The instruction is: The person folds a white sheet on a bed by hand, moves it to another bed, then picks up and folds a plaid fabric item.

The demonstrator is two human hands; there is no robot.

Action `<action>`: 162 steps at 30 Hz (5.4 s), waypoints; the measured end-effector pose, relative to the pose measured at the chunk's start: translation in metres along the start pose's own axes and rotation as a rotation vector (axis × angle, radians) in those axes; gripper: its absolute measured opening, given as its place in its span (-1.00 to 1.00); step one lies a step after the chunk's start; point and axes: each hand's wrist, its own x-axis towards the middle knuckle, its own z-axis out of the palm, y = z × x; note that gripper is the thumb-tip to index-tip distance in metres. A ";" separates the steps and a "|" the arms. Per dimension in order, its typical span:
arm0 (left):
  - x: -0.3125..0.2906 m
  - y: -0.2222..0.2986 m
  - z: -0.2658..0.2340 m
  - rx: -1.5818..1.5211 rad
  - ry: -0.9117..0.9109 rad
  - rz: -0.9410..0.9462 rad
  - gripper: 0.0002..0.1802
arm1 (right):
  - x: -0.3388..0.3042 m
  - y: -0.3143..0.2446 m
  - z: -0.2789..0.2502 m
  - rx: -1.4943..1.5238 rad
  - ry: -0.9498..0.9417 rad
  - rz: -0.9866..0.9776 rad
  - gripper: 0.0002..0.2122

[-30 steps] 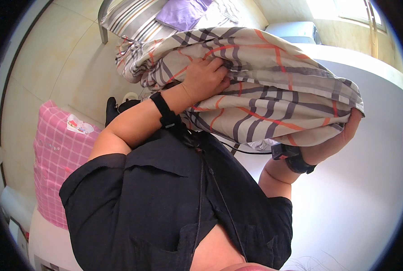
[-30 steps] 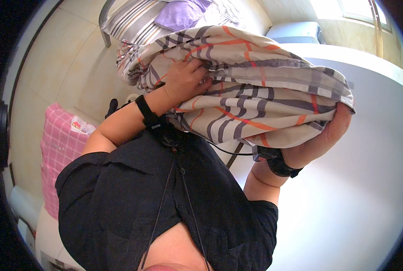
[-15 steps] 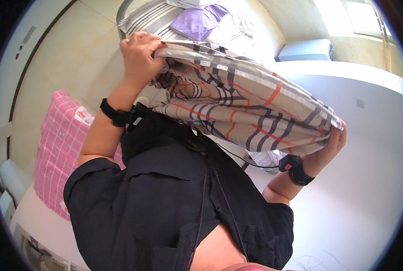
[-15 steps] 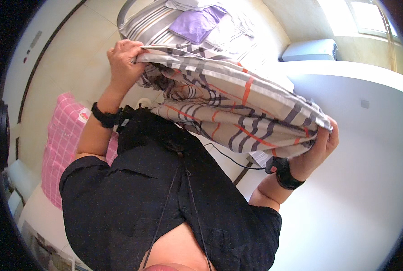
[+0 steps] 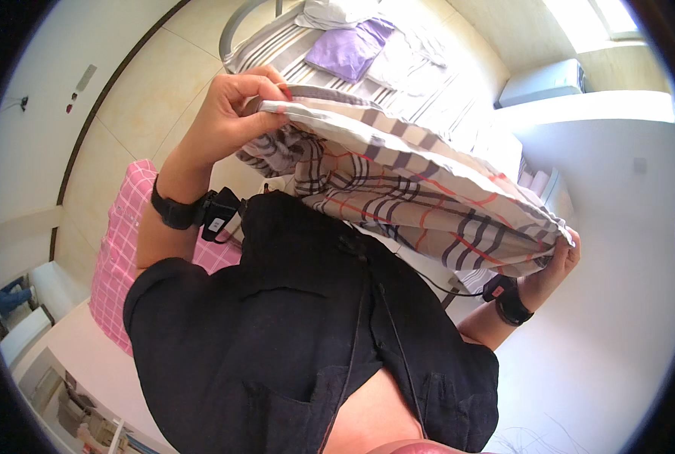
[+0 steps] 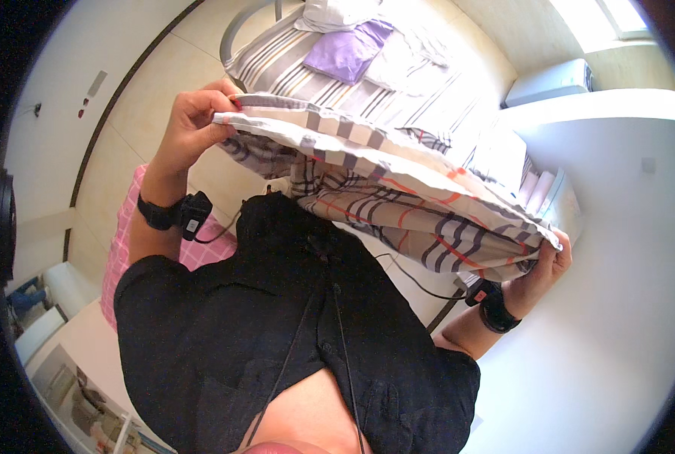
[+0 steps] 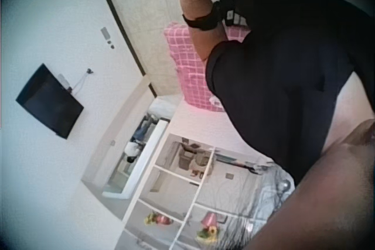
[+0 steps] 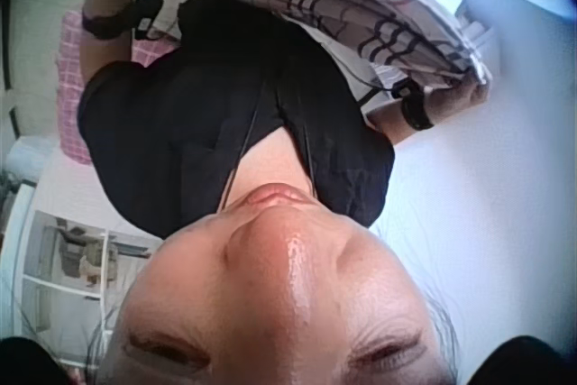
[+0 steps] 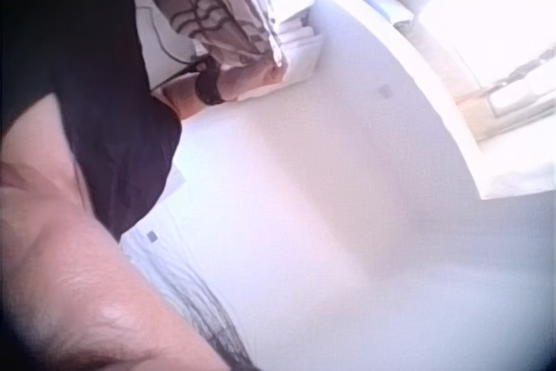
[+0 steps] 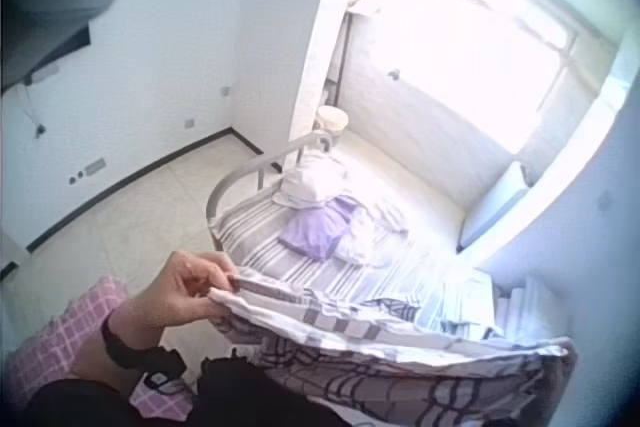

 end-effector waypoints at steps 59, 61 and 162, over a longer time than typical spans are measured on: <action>-0.025 -0.006 0.066 0.306 -0.169 -0.038 -0.96 | 0.004 0.092 -0.021 -0.565 -0.361 0.327 -0.65; -0.001 -0.005 0.070 0.312 -0.273 0.007 -0.96 | 0.001 0.072 -0.008 -0.415 -0.316 0.175 -0.63; -0.052 -0.142 -0.044 0.652 0.424 0.405 -0.55 | -0.052 -0.096 0.282 0.594 0.039 0.446 -0.81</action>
